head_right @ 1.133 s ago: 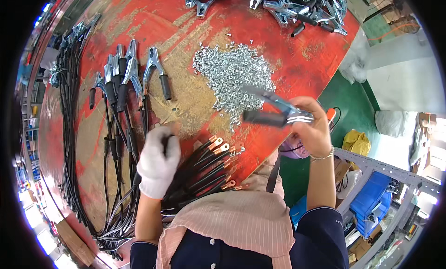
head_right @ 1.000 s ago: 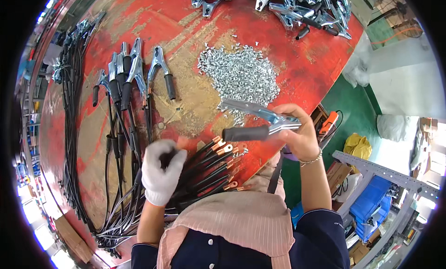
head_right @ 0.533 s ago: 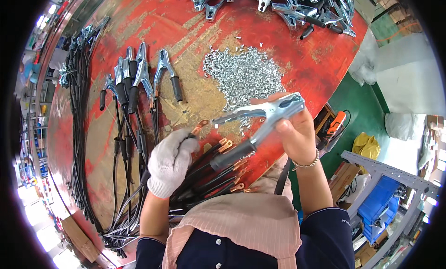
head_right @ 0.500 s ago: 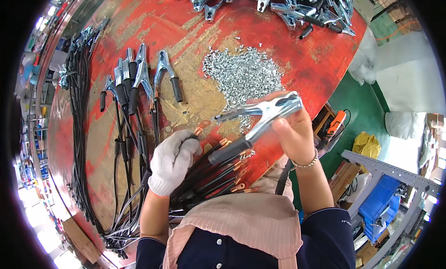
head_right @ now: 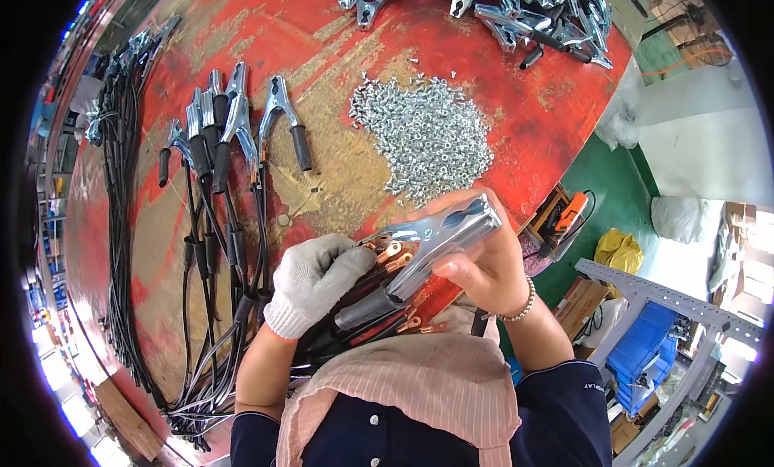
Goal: The person is assembling jumper cables by attaching metal clamps to the ends of heavy-duty wires.
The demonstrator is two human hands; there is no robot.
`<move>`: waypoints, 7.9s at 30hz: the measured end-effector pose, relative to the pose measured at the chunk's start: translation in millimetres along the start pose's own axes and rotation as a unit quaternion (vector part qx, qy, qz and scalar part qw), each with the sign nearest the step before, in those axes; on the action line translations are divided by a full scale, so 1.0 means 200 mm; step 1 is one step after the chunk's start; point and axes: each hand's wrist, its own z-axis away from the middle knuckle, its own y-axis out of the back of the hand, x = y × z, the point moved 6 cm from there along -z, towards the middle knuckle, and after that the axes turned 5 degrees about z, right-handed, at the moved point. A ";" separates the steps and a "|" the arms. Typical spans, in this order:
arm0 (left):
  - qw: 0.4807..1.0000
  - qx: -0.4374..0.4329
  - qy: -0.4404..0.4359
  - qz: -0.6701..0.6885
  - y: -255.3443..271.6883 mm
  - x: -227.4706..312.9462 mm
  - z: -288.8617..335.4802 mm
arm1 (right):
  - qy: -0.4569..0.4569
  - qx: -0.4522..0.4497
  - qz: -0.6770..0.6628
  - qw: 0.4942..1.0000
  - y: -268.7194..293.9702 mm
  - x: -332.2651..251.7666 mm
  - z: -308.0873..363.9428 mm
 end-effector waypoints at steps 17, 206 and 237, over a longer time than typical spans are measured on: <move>0.971 0.079 -0.218 -0.058 -0.04 0.13 -0.02 | -0.046 -0.025 0.072 0.996 0.00 -0.01 0.01; 0.949 0.088 -0.173 -0.249 -0.05 0.04 0.10 | 0.077 -0.091 0.211 0.970 1.03 -0.42 -0.72; 0.998 0.011 0.043 -0.037 -0.02 -0.04 0.07 | -0.047 0.020 -0.126 0.991 -0.11 0.12 0.08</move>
